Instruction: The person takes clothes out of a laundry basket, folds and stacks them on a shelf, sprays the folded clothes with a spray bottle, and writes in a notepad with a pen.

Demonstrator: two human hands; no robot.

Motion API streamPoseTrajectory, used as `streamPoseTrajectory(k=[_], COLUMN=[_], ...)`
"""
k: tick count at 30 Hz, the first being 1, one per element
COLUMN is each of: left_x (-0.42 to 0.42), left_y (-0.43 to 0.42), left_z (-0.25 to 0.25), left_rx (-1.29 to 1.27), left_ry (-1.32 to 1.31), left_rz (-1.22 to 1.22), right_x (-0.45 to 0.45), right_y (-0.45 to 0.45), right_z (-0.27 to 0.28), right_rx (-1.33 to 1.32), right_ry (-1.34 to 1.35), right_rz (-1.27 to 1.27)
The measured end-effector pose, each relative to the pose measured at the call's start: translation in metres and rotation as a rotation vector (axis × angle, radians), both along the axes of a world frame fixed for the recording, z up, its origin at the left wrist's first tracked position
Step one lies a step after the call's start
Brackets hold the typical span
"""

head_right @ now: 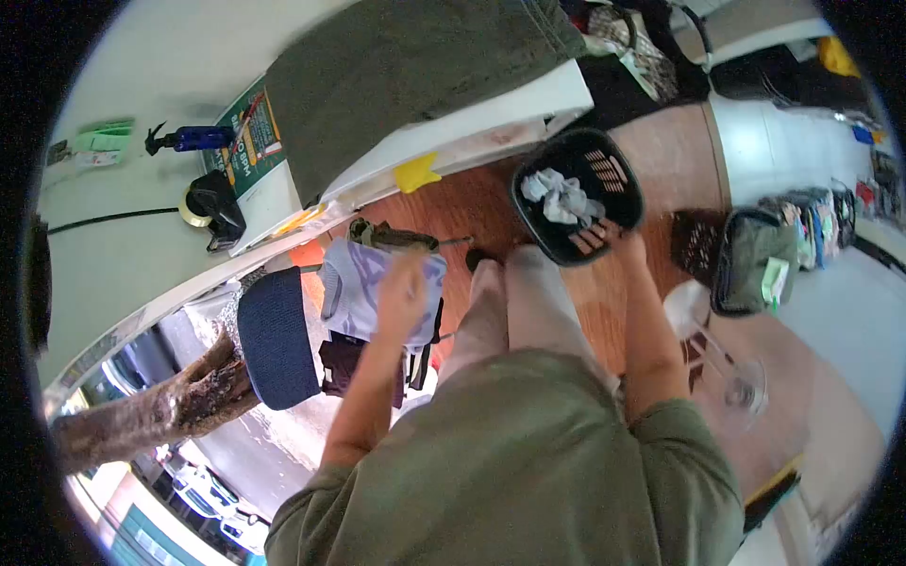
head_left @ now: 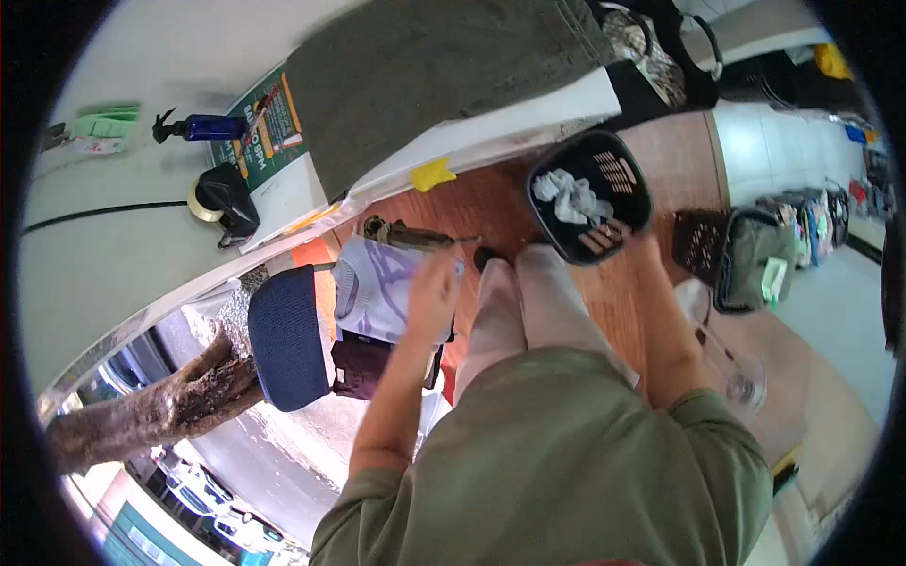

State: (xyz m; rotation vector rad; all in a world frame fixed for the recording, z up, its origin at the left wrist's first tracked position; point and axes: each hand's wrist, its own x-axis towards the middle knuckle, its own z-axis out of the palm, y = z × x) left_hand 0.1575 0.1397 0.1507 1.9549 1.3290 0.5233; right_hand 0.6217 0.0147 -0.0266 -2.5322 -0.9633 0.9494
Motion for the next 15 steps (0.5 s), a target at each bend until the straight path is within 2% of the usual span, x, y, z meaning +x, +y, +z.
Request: streamPoseTrajectory(k=[2, 3, 4, 6, 8, 9, 11, 12, 15], left_x=[0.003, -0.007, -0.010, 0.004, 0.006, 0.008, 0.030, 0.032, 0.079], left_y=[-0.083, -0.124, -0.151, -0.181, -0.200, -0.214, -0.210, -0.228, -0.208], left_z=[-0.017, -0.053, -0.072, -0.049, -0.075, -0.082, -0.090, -0.123, -0.112], left_rx=[-0.396, -0.524, -0.622, -0.836, -0.852, -0.867, -0.681, -0.514, -0.507], left_ry=[0.022, 0.165, 0.400, 0.109, 0.234, 0.295, 0.453, 0.524, 0.318], left_rz=[0.023, -0.195, -0.550, -0.433, -0.275, -0.197, -0.111, -0.154, -0.083], right_x=[-0.003, -0.006, -0.010, -0.016, -0.018, -0.020, -0.022, -0.006, 0.019], right_y=[-0.040, -0.052, -0.058, -0.063, -0.073, -0.071, -0.057, -0.075, -0.079], right_z=[-0.059, -0.087, -0.111, -0.149, -0.194, -0.193, -0.171, -0.217, -0.194], right_rx=[-0.153, -0.201, -0.220, -0.167, 0.089, 0.139, 0.222, 0.231, 0.165], right_ry=[0.105, 0.242, 0.435, 0.764, 1.059, 1.099, 1.185, 1.245, 1.325], right_rz=[-0.114, -0.266, -0.509, -0.970, -1.199, -1.192, -1.146, -1.136, -1.007])
